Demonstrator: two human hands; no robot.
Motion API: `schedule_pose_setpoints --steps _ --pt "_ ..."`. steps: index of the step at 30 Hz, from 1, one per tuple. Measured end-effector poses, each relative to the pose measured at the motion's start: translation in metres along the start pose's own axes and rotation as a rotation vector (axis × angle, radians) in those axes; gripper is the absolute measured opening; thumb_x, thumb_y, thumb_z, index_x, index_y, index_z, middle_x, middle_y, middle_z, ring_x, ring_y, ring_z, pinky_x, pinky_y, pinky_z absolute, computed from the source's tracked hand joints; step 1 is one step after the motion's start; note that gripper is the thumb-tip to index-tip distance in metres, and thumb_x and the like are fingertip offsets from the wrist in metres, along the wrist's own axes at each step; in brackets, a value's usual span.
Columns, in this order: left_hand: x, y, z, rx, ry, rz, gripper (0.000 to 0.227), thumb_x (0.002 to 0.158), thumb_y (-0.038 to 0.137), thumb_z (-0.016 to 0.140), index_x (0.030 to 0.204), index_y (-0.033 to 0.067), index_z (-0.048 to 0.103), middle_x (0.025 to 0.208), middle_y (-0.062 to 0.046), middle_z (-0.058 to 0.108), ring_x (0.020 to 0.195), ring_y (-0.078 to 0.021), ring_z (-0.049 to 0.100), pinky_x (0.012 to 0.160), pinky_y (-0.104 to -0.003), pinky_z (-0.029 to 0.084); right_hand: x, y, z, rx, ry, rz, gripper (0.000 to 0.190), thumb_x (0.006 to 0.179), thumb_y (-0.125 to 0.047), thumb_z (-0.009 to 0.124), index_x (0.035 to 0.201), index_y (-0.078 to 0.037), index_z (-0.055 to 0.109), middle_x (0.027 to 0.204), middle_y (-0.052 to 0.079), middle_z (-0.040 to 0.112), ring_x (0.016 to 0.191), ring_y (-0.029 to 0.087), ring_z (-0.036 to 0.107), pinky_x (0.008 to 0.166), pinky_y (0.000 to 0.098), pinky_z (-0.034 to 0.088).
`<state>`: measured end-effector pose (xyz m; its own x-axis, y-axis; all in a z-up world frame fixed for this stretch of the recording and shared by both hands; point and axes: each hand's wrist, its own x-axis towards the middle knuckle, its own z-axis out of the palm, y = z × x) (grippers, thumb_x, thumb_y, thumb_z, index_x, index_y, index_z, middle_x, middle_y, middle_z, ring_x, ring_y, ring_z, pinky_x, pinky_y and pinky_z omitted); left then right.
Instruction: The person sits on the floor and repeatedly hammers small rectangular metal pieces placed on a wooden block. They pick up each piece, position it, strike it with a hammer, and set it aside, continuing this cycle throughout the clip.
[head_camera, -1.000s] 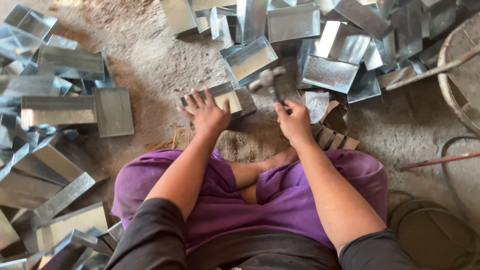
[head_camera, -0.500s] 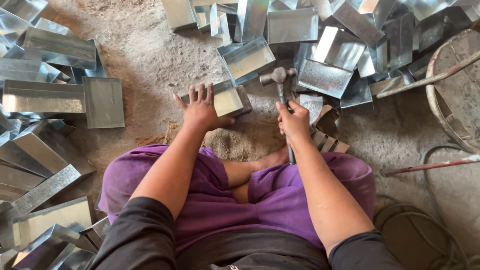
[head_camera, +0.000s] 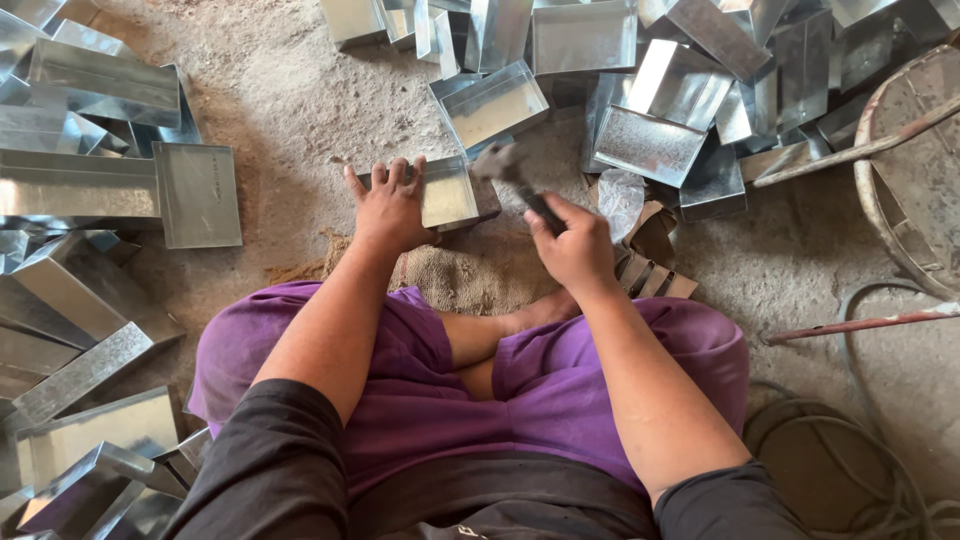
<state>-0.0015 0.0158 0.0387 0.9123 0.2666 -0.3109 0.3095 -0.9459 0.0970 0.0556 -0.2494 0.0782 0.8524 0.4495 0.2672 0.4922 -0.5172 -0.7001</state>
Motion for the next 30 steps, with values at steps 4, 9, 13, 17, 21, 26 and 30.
schedule_pose_setpoints --steps 4,9,13,17,21,26,30 --pt "0.001 0.001 -0.004 -0.016 0.014 0.006 0.135 0.059 0.059 0.09 0.165 0.0201 0.015 0.163 -0.01 0.03 0.15 -0.0376 0.025 0.119 -0.072 0.001 0.0 -0.01 0.002 -0.175 -0.082 -0.03 0.027 0.084 -0.029 0.079 0.104 -0.011 0.08 0.077 0.011 0.075 0.065 0.025 0.073 0.057 0.0385 0.056" --pt "-0.003 -0.003 0.0 -0.015 0.03 0.048 0.134 0.059 0.059 0.09 0.164 0.0176 0.019 0.16 -0.012 0.033 0.148 -0.0393 0.027 0.121 -0.07 0.004 -0.002 -0.01 0.007 -0.04 0.069 -0.063 0.019 0.093 -0.027 0.076 0.103 -0.01 0.076 0.076 0.009 0.074 0.066 0.023 0.074 0.057 0.0384 0.055" --pt "-0.007 0.0 -0.002 -0.012 0.014 0.065 0.133 0.059 0.061 0.09 0.163 0.0177 0.019 0.16 -0.013 0.031 0.147 -0.0403 0.027 0.12 -0.069 0.003 0.01 -0.003 0.022 0.095 0.154 -0.056 0.024 0.095 -0.025 0.075 0.109 -0.007 0.071 0.079 0.011 0.074 0.07 0.023 0.076 0.061 0.0382 0.057" --pt "-0.008 0.005 -0.008 -0.019 -0.019 0.046 0.135 0.058 0.06 0.091 0.163 0.0193 0.017 0.161 -0.011 0.031 0.149 -0.0388 0.025 0.12 -0.069 0.003 0.021 0.013 0.037 -0.085 -0.019 -0.007 0.028 0.09 -0.026 0.08 0.107 -0.004 0.075 0.087 0.017 0.076 0.074 0.029 0.074 0.061 0.0399 0.055" --pt "-0.007 0.005 -0.006 -0.002 -0.035 0.058 0.138 0.056 0.061 0.092 0.164 0.0207 0.016 0.161 -0.01 0.03 0.149 -0.0381 0.025 0.121 -0.066 0.001 0.018 0.023 0.042 -0.008 0.061 0.021 0.033 0.09 -0.027 0.081 0.11 -0.003 0.075 0.085 0.016 0.075 0.075 0.028 0.074 0.066 0.0385 0.056" --pt "-0.002 -0.003 0.002 -0.004 -0.052 0.052 0.139 0.056 0.066 0.091 0.164 0.0216 0.015 0.162 -0.01 0.029 0.15 -0.0375 0.024 0.123 -0.063 0.0 0.025 0.028 0.026 0.082 -0.093 0.43 0.037 0.088 -0.027 0.078 0.119 -0.007 0.071 0.072 0.013 0.072 0.06 0.022 0.068 0.058 0.0399 0.054" --pt "-0.011 -0.011 0.002 -0.009 -0.043 0.041 0.136 0.057 0.071 0.087 0.164 0.021 0.019 0.161 -0.011 0.031 0.148 -0.0391 0.027 0.124 -0.061 0.007 0.02 0.062 0.016 0.153 -0.359 0.707 0.035 0.087 -0.019 0.074 0.119 -0.009 0.069 0.074 0.014 0.07 0.059 0.026 0.065 0.057 0.0446 0.053"
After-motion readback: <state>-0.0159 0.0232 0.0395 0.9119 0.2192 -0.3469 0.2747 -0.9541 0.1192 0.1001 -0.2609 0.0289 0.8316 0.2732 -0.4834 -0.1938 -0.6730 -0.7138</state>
